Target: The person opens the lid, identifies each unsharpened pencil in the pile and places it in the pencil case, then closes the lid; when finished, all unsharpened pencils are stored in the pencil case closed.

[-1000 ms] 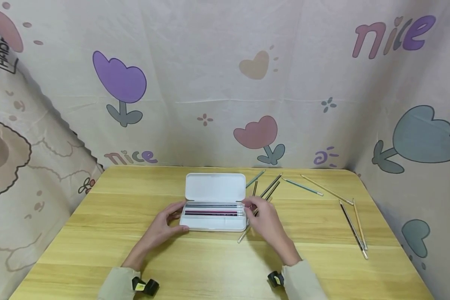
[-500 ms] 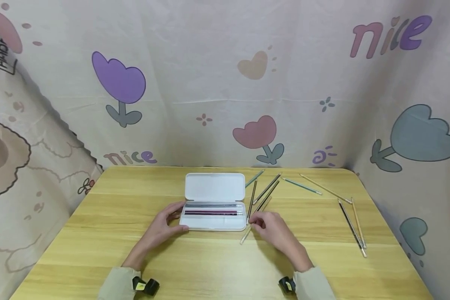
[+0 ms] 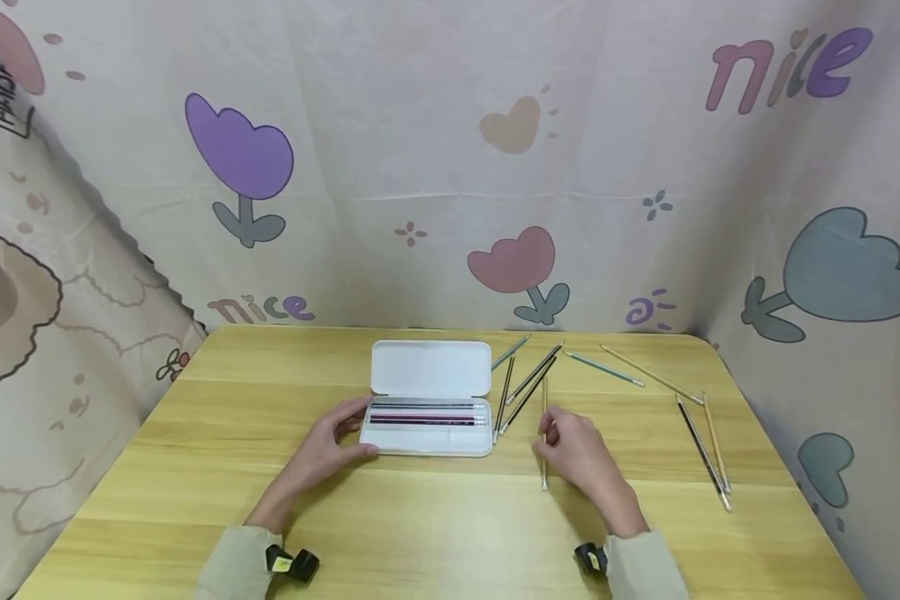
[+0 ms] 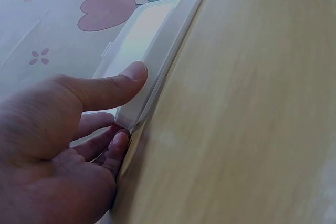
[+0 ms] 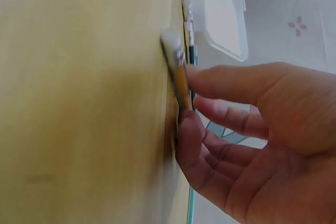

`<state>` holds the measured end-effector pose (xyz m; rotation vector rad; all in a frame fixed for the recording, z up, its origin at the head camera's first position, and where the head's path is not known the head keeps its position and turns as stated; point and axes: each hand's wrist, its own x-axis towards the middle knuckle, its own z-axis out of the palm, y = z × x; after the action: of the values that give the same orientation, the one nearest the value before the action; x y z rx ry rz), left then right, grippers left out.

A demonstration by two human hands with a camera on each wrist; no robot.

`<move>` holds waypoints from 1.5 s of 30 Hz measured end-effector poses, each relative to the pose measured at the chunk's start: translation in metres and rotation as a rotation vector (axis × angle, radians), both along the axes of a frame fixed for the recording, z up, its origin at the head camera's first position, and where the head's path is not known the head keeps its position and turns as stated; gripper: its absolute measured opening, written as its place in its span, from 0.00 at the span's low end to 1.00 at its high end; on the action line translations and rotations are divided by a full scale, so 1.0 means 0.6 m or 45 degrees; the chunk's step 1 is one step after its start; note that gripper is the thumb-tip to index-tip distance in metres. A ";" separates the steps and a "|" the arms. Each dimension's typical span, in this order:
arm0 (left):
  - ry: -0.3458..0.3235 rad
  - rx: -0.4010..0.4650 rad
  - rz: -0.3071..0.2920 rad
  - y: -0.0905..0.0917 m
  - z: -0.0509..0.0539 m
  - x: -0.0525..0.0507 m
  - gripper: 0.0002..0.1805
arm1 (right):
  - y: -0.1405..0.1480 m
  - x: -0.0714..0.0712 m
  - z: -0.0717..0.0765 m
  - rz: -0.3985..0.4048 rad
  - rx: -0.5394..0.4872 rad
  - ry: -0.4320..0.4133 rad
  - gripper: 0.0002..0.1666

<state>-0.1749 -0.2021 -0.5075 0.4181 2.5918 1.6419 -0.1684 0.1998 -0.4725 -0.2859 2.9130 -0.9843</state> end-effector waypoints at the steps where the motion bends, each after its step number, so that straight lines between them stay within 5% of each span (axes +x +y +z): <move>1: 0.003 -0.001 0.000 -0.001 0.001 0.000 0.45 | 0.003 -0.001 0.001 -0.016 0.000 -0.003 0.13; 16: -0.024 0.012 0.016 -0.003 -0.002 0.001 0.45 | 0.052 -0.004 0.013 -0.147 0.026 -0.084 0.17; 32: 0.002 0.019 0.019 -0.003 -0.004 0.002 0.45 | 0.042 -0.011 0.018 -0.118 -0.132 0.101 0.08; 45: -0.003 0.032 -0.003 -0.001 -0.003 -0.001 0.44 | 0.024 -0.009 0.020 -0.197 -0.261 0.170 0.15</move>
<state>-0.1756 -0.2025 -0.5090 0.4206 2.5707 1.6748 -0.1739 0.2140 -0.4602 -0.1412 2.9921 -1.3408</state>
